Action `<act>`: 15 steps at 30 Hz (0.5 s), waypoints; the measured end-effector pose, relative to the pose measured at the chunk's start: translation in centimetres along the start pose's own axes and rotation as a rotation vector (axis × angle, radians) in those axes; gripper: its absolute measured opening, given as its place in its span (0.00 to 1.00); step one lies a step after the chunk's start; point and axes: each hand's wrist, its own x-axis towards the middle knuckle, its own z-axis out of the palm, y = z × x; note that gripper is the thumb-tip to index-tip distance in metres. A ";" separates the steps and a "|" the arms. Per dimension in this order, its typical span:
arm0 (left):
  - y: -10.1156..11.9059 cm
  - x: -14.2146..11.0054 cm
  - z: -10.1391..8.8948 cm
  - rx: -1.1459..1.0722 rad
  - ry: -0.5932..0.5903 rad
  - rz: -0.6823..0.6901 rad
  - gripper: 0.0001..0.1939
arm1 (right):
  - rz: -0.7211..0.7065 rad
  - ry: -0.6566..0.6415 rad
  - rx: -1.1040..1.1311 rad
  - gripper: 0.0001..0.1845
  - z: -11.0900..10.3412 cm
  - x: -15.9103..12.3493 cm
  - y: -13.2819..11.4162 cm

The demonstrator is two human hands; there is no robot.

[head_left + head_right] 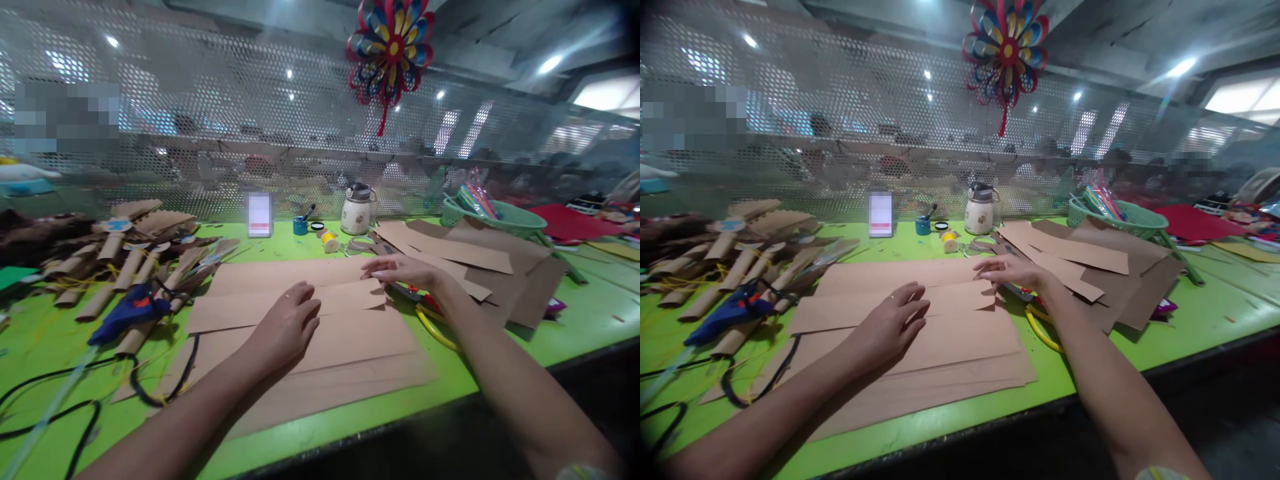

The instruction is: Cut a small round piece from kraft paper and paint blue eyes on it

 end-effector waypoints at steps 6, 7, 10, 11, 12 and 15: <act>0.2 -0.1 -0.1 0.004 -0.017 -0.001 0.13 | 0.036 0.019 -0.026 0.27 0.6 0.2 0.2; 0.4 -0.1 -0.2 0.012 -0.025 -0.007 0.13 | 0.040 0.015 -0.029 0.27 0.7 0.2 0.2; 0.7 -0.2 -0.5 0.035 -0.062 -0.018 0.14 | 0.052 0.010 -0.051 0.26 0.9 0.1 0.4; 0.8 -0.2 -0.5 0.039 -0.075 -0.021 0.14 | 0.053 0.006 -0.062 0.26 1.0 0.1 0.4; 0.9 -0.2 -0.6 0.043 -0.083 -0.026 0.14 | 0.052 -0.001 -0.075 0.26 1.0 0.1 0.5; 0.9 -0.2 -0.6 0.041 -0.091 -0.036 0.15 | 0.045 -0.015 -0.120 0.22 0.9 0.1 0.5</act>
